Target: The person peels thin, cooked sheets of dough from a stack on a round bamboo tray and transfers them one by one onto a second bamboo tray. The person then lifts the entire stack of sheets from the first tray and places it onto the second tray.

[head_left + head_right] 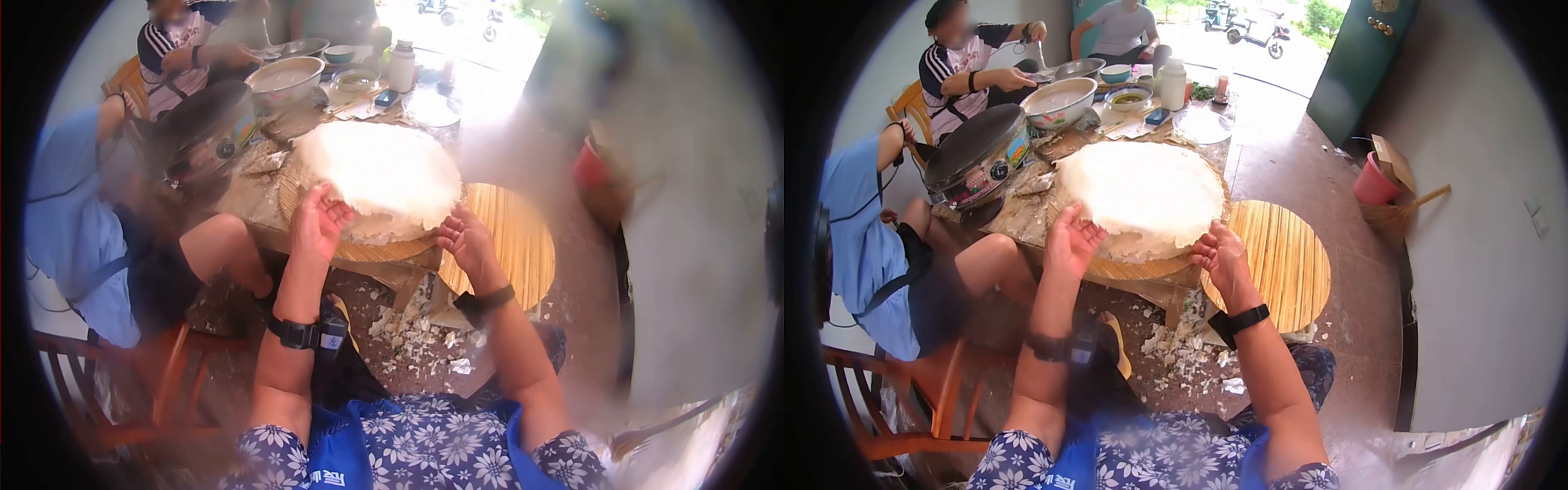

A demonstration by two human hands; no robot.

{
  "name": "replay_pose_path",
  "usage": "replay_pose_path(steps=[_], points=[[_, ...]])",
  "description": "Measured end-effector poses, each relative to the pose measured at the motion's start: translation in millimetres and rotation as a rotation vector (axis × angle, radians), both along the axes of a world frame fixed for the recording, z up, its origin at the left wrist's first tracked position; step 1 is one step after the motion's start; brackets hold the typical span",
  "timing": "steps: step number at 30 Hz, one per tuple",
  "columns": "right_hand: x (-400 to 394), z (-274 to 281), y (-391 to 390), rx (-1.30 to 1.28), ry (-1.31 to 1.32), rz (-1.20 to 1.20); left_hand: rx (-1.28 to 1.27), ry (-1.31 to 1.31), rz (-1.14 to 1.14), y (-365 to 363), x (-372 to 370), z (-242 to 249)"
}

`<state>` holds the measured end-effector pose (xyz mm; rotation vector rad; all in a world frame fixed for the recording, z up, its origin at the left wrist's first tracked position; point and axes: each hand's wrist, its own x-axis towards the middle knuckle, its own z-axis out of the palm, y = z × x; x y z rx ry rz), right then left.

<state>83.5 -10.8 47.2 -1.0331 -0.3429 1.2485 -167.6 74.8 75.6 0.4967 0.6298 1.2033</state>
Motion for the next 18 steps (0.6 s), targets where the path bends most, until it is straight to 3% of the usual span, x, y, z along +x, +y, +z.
replay_pose_path(steps=[7,18], points=[[10.8,-11.2,16.7,0.029,-0.031,-0.085,-0.157,0.122,-0.110,-26.1,-12.7,-59.7],[12.9,19.9,48.4,0.037,-0.206,-0.035,-0.121,0.015,0.098,-6.1,-15.7,-55.6]])
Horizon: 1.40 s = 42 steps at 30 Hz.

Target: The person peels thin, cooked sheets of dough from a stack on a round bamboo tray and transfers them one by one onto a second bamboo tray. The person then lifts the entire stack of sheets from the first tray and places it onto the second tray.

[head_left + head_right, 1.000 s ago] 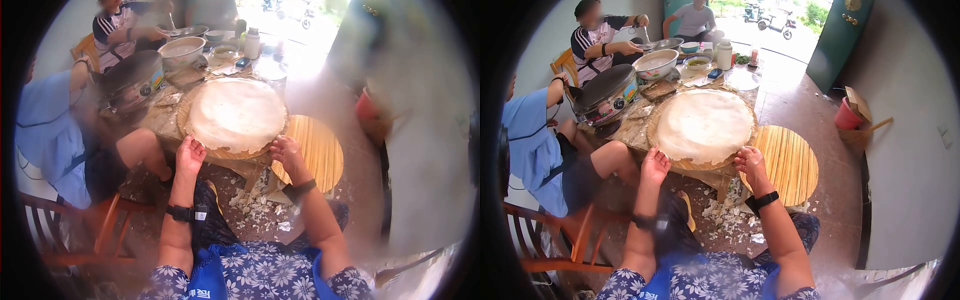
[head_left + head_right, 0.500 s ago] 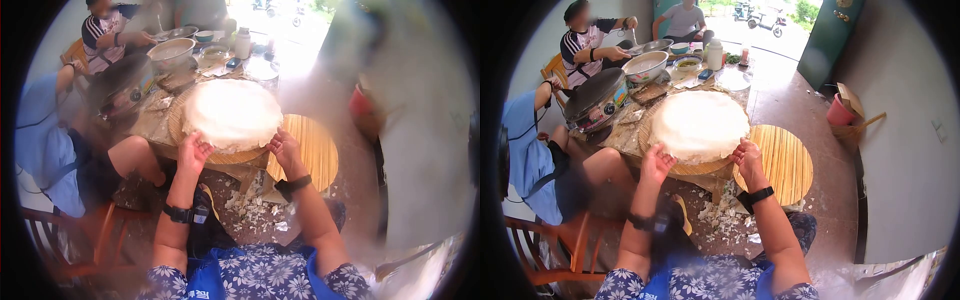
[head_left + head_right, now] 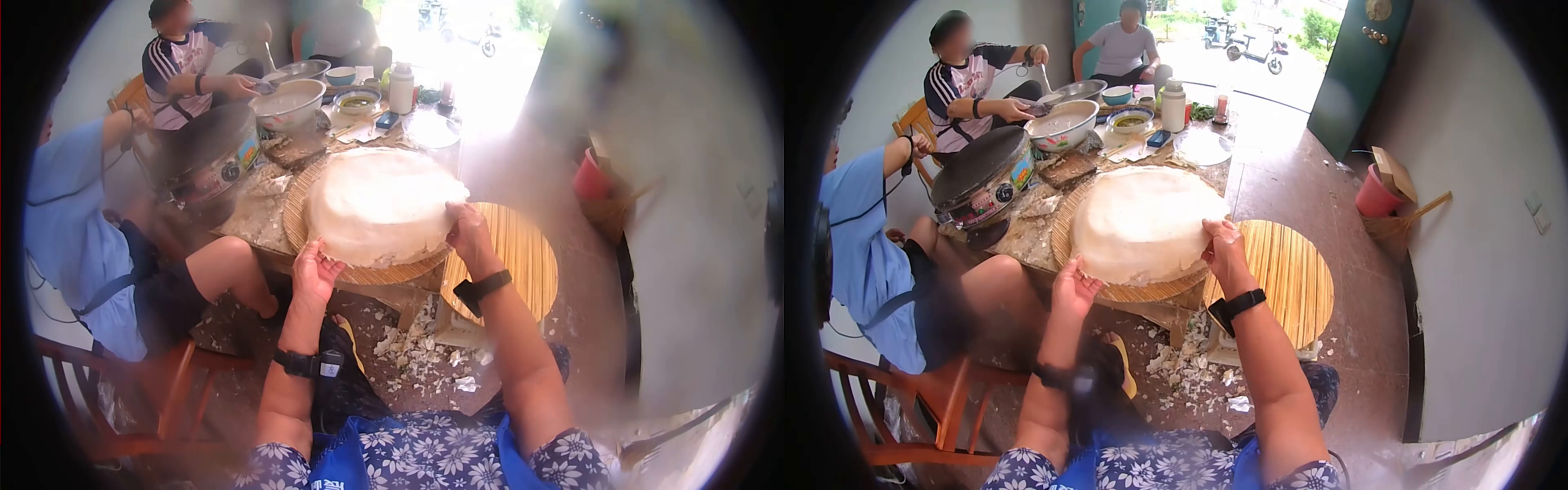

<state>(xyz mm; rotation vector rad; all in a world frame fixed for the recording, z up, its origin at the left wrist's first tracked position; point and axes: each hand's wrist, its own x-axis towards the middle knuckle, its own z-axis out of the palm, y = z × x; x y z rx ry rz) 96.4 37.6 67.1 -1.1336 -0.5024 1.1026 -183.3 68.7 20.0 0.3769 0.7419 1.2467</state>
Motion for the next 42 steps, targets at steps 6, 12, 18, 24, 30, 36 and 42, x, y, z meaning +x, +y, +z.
replay_pose_path(steps=[6,12,18,24,30,36,42], points=[[27.6,2.6,2.6,0.110,-0.219,-0.031,0.197,0.070,-0.062,14.1,11.6,29.1],[62.5,-32.0,-12.5,0.157,0.034,-0.092,0.077,0.128,-0.201,-22.2,43.2,16.2],[65.2,-34.9,-25.8,0.171,0.174,-0.043,0.028,0.136,-0.225,-38.4,46.5,-5.9],[71.2,-39.7,-6.2,0.229,0.052,-0.041,0.047,0.115,-0.208,-36.1,44.7,-1.9],[43.0,45.0,-18.7,0.298,-0.280,-0.121,0.125,0.035,-0.201,-20.6,54.4,27.5],[123.8,79.1,-12.5,0.297,-0.113,-0.234,0.263,0.000,-0.269,-17.5,113.7,81.1],[211.6,50.2,-115.2,0.372,-0.182,-0.265,0.287,0.089,-0.683,-46.3,192.6,87.6]])
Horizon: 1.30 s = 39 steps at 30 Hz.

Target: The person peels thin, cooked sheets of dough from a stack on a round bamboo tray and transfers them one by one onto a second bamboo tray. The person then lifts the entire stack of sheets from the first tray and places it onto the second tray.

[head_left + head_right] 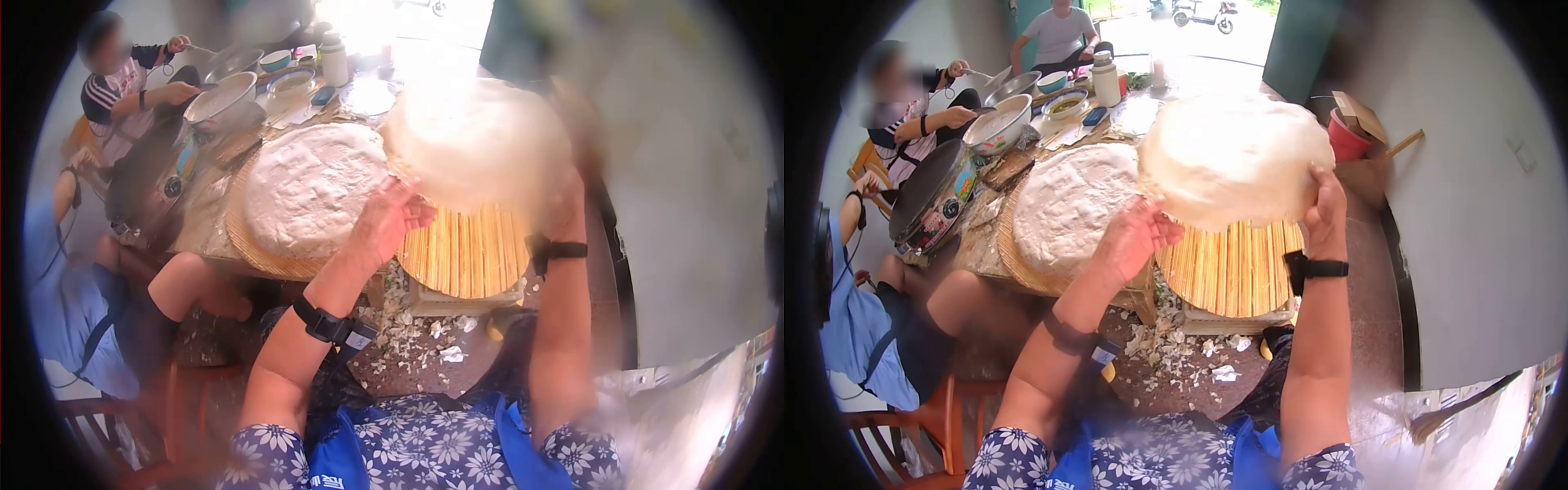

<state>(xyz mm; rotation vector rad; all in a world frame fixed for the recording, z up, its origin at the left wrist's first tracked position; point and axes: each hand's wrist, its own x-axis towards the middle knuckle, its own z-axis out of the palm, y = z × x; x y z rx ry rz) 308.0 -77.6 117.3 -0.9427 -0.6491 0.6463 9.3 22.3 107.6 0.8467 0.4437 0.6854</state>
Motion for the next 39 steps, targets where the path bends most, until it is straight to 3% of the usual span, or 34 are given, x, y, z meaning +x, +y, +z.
replay_pose_path(steps=[2,3,5,11,16,22,25,28,31,34,37,39], points=[[14.4,-43.6,-23.8,-0.026,0.079,-0.051,0.060,0.188,-0.106,-11.0,9.9,-22.4],[15.4,-59.1,-28.7,-0.020,0.352,-0.091,0.070,0.261,-0.152,-15.1,10.1,-35.4],[40.0,-128.7,-30.1,-0.004,0.416,-0.152,0.082,0.413,-0.246,-22.4,-1.2,-65.0],[24.3,-259.7,-32.8,-0.116,0.539,-0.284,-0.082,0.412,-0.475,-38.2,-19.2,-124.9],[32.3,-335.9,-41.5,-0.208,0.597,-0.336,0.127,0.501,-0.569,-38.8,-23.0,-142.0],[22.1,-311.6,-44.4,-0.478,0.457,-0.486,0.200,0.413,-0.654,-44.6,-20.7,-146.2],[36.9,-335.5,-47.1,-0.603,0.322,-0.488,0.249,0.427,-0.707,-44.1,-21.6,-152.6],[38.3,-324.5,-50.0,-0.925,0.064,-0.591,0.282,0.437,-0.710,-43.6,-25.3,-155.1],[22.5,-279.5,-58.8,-1.136,-0.488,-0.736,0.325,0.416,-0.714,-42.7,-30.5,-144.1],[14.3,-260.0,-46.0,-0.954,-0.604,-0.712,0.283,0.319,-0.700,-42.9,-38.2,-135.1],[-35.1,-178.8,-11.3,-0.709,-0.114,-0.284,0.269,0.257,-0.687,-41.0,-46.7,-123.6],[-76.7,-127.9,10.0,-0.571,-0.140,-0.086,0.250,0.197,-0.647,-39.6,-54.4,-112.7]])
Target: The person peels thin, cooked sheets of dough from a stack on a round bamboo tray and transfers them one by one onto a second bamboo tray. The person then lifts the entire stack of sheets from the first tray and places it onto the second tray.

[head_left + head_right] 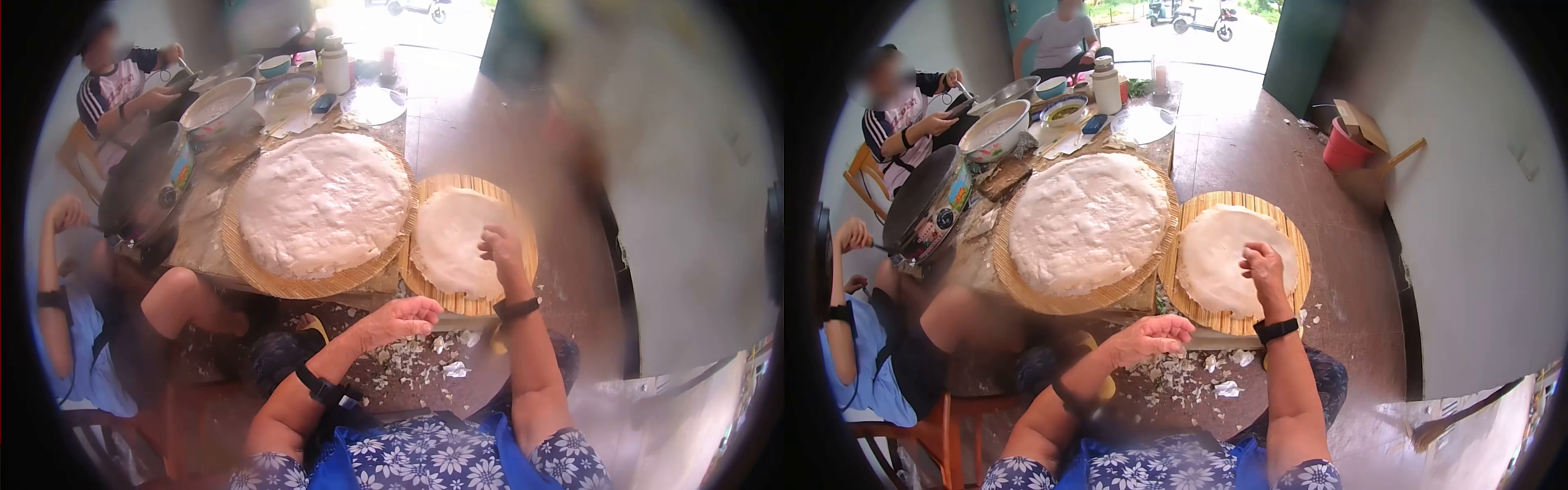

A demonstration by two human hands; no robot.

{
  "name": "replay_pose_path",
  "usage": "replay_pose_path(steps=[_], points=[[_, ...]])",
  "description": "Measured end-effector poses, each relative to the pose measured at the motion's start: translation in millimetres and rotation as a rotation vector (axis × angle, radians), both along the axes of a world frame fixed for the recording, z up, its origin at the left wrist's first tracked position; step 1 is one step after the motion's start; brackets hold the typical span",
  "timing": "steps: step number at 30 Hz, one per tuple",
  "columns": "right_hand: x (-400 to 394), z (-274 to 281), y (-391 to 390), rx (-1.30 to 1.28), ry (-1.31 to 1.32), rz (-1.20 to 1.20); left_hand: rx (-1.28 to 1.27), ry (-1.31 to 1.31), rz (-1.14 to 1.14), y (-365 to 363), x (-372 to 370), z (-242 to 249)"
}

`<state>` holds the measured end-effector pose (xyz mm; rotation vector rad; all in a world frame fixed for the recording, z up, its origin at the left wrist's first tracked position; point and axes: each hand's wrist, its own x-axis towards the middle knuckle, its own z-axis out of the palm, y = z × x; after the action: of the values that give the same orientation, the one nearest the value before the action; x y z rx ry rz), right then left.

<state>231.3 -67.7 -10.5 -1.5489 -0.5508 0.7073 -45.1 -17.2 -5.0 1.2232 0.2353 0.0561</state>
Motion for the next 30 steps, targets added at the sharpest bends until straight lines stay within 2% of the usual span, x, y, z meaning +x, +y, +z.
replay_pose_path(steps=[2,6,9,11,14,17,21,27,30], points=[[-35.3,33.6,18.7,0.081,0.023,0.216,-0.058,-0.073,0.037,2.9,-10.0,12.3],[-80.2,56.9,55.1,0.052,-0.010,0.380,-0.080,-0.300,0.313,19.2,-35.4,23.6],[-90.4,51.1,80.8,-0.021,-0.064,0.356,-0.045,-0.485,0.778,41.0,-61.8,28.3],[-94.9,52.6,90.4,-0.083,-0.086,0.279,0.133,-0.397,1.248,58.0,-80.0,33.4],[-96.4,50.6,100.2,-0.109,-0.078,0.239,0.269,-0.334,1.663,86.7,-108.9,28.8],[-94.8,46.2,109.2,-0.109,-0.060,0.243,0.206,-0.330,1.706,96.2,-126.4,24.1],[-97.7,49.9,113.2,-0.050,-0.032,0.274,0.025,-0.259,1.647,99.2,-131.1,18.4],[-105.7,68.0,114.7,0.013,0.105,0.112,-0.079,-0.321,1.624,103.2,-131.8,12.8],[-90.6,59.9,118.7,-0.087,0.075,0.214,-0.149,-0.373,1.604,104.3,-132.9,12.4]])
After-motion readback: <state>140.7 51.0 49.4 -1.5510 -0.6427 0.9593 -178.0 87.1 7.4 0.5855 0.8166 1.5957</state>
